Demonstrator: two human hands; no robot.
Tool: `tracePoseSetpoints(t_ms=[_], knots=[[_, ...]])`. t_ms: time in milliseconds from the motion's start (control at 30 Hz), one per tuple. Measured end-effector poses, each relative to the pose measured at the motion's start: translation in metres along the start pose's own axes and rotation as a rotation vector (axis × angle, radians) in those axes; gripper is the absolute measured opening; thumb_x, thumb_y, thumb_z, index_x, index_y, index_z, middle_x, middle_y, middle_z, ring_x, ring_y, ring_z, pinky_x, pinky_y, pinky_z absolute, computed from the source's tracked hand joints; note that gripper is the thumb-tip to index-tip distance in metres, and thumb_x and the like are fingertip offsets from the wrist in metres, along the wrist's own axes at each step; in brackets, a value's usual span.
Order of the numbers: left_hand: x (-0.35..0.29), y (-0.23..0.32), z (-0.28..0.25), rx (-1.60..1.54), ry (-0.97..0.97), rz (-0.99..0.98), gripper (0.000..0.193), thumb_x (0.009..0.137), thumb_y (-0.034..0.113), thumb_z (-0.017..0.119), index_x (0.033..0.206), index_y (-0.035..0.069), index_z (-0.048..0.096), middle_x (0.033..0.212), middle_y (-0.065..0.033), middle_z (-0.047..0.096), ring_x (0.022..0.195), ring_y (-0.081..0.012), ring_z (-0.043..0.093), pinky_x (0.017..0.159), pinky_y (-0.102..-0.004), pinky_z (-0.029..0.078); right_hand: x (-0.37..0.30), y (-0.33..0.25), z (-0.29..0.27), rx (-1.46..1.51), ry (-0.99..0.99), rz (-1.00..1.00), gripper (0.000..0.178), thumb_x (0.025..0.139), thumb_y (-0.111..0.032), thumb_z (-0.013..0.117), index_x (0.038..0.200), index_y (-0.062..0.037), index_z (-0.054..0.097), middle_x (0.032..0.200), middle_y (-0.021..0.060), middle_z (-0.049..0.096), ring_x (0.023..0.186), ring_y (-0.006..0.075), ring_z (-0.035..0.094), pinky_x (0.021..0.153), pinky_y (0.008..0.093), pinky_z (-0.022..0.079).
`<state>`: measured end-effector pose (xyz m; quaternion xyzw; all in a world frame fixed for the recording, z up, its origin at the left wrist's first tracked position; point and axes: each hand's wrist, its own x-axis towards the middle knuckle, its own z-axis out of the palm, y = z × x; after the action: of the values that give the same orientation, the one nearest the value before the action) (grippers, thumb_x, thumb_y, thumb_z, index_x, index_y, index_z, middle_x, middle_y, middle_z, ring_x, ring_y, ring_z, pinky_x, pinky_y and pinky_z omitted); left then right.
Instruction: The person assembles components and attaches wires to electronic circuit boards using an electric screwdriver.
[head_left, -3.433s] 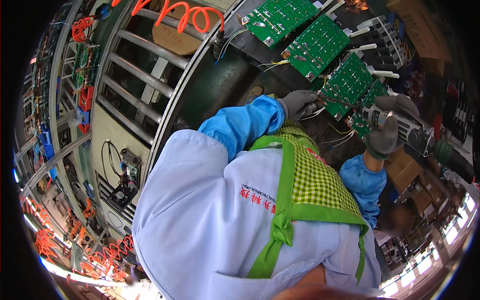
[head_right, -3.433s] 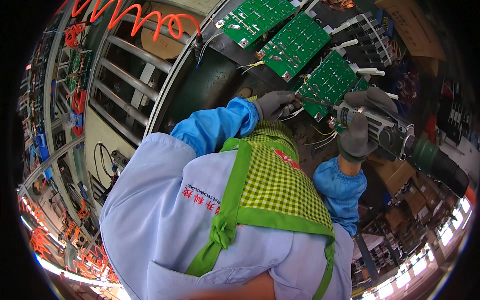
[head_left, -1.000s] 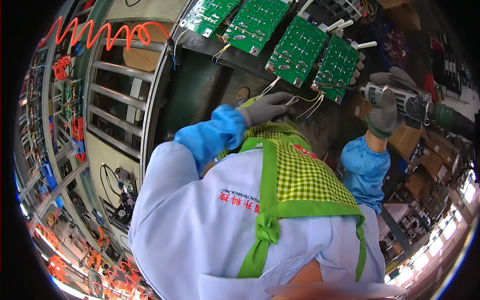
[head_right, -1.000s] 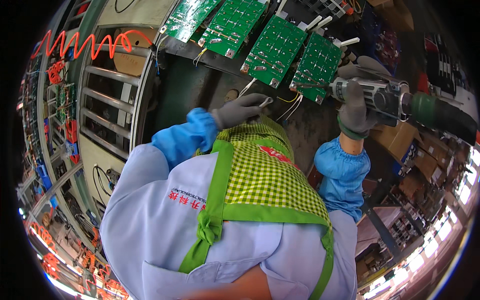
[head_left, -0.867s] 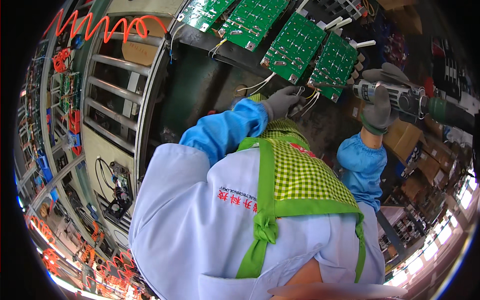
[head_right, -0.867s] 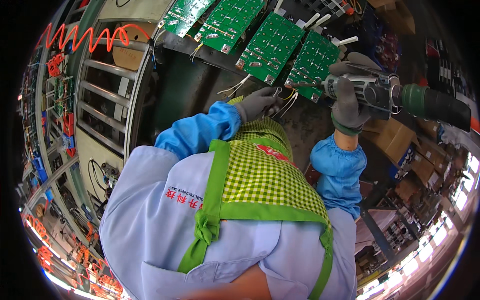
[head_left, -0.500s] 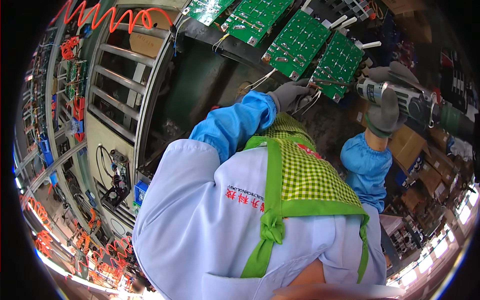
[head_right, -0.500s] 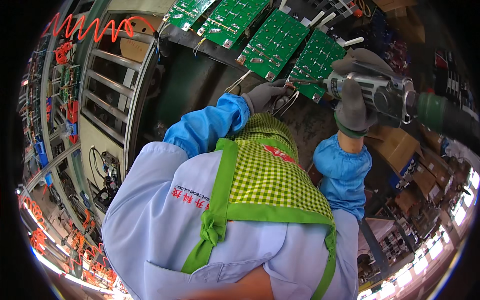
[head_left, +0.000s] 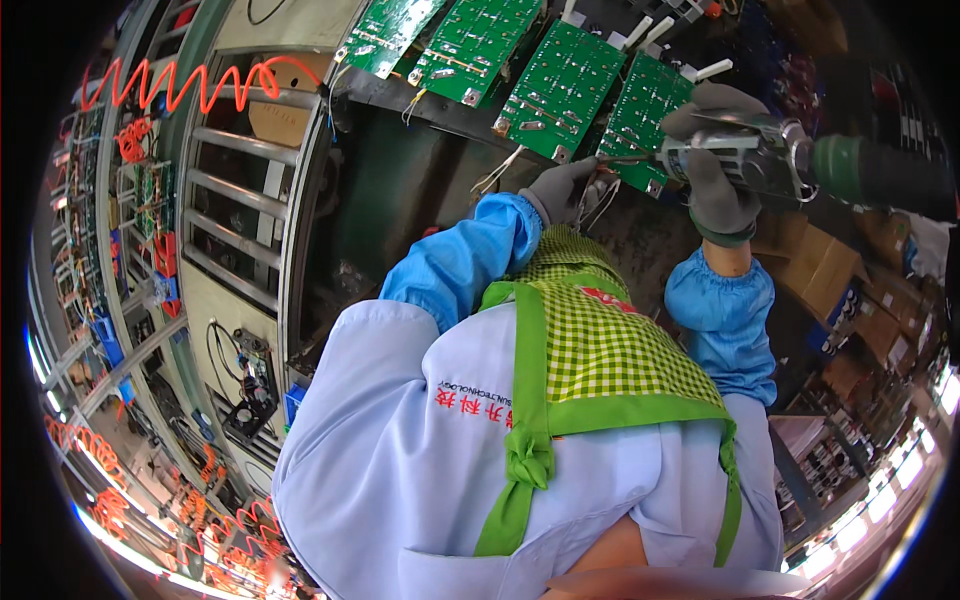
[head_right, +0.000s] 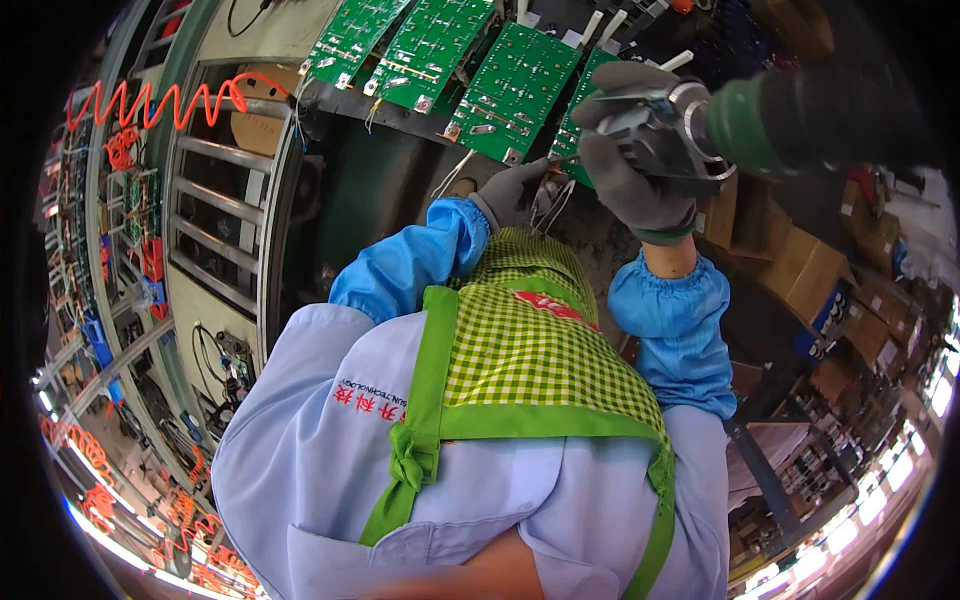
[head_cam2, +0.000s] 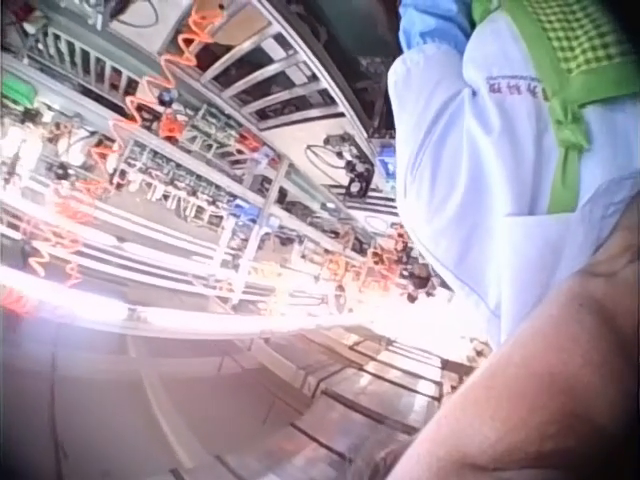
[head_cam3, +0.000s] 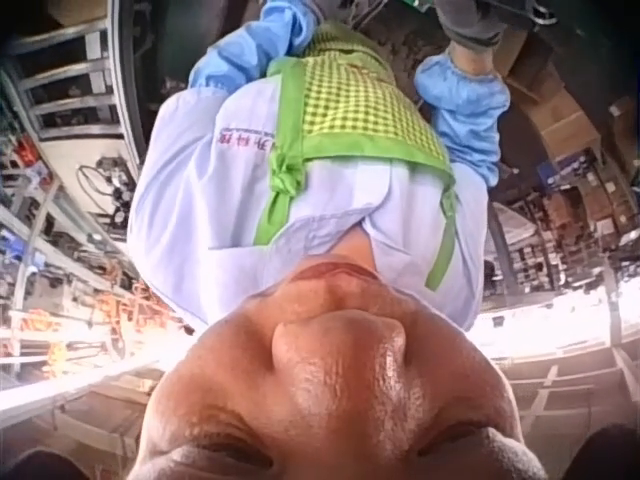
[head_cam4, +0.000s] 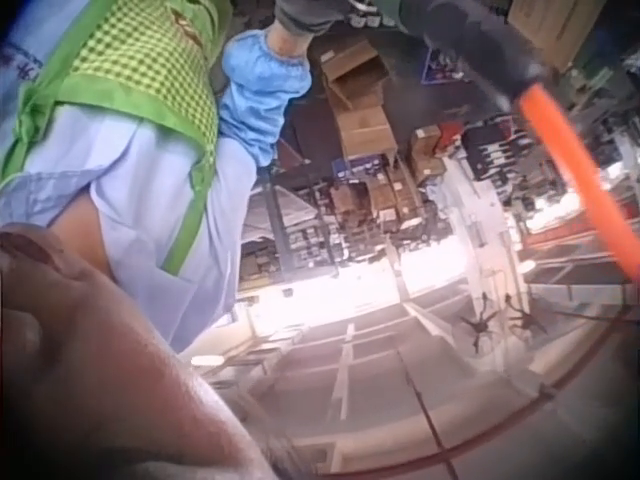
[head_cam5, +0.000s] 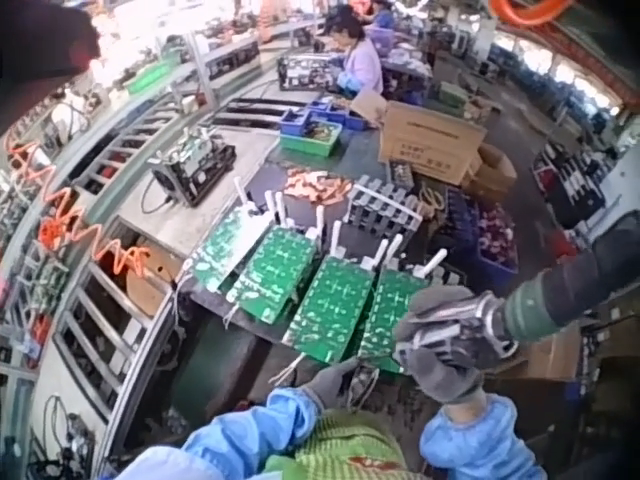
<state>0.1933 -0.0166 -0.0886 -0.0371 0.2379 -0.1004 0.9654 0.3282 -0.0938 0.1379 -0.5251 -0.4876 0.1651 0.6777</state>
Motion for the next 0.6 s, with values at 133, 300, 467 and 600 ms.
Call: tracePoseSetpoints(t_ms=[133, 300, 467, 600], knots=[[0.003, -0.002, 0.002, -0.085, 0.016, 0.028, 0.026, 0.096, 0.024, 0.046, 0.108, 0.002, 0.053, 0.09, -0.0075, 0.056, 0.066, -0.01, 0.048, 0.052, -0.0188, 0.044, 0.003, 0.004, 0.0, 0.001, 0.01, -0.002, 0.04, 0.076, -0.004, 0.07, 0.113, 0.001, 0.053, 0.09, 0.0054, 0.064, 0.081, 0.0088, 0.06, 0.069, 0.0221, 0.049], [0.0, -0.001, 0.003, 0.004, 0.03, 0.053, 0.022, 0.096, 0.022, 0.044, 0.109, 0.006, 0.051, 0.089, -0.006, 0.054, 0.066, -0.0095, 0.045, 0.051, -0.0181, 0.041, 0.003, 0.003, -0.008, -0.053, 0.03, -0.032, 0.039, 0.076, -0.01, 0.07, 0.11, 0.0026, 0.055, 0.089, 0.0077, 0.064, 0.078, 0.01, 0.06, 0.067, 0.0228, 0.049], [0.0, 0.002, 0.002, 0.073, 0.015, 0.082, 0.019, 0.097, 0.021, 0.042, 0.109, 0.008, 0.049, 0.09, -0.0055, 0.052, 0.066, -0.0092, 0.043, 0.052, -0.0181, 0.04, 0.002, -0.003, -0.012, -0.123, 0.01, -0.014, 0.042, 0.076, -0.016, 0.07, 0.11, 0.0041, 0.055, 0.084, 0.0084, 0.065, 0.076, 0.0106, 0.06, 0.067, 0.024, 0.049], [-0.002, -0.002, 0.009, 0.091, 0.07, 0.124, 0.018, 0.097, 0.02, 0.042, 0.11, 0.01, 0.047, 0.09, -0.0047, 0.049, 0.066, -0.0092, 0.041, 0.054, -0.0182, 0.039, 0.0, -0.001, -0.012, -0.071, 0.015, -0.008, 0.042, 0.076, -0.017, 0.07, 0.11, 0.0037, 0.055, 0.085, 0.0083, 0.065, 0.076, 0.0108, 0.06, 0.068, 0.0239, 0.049]])
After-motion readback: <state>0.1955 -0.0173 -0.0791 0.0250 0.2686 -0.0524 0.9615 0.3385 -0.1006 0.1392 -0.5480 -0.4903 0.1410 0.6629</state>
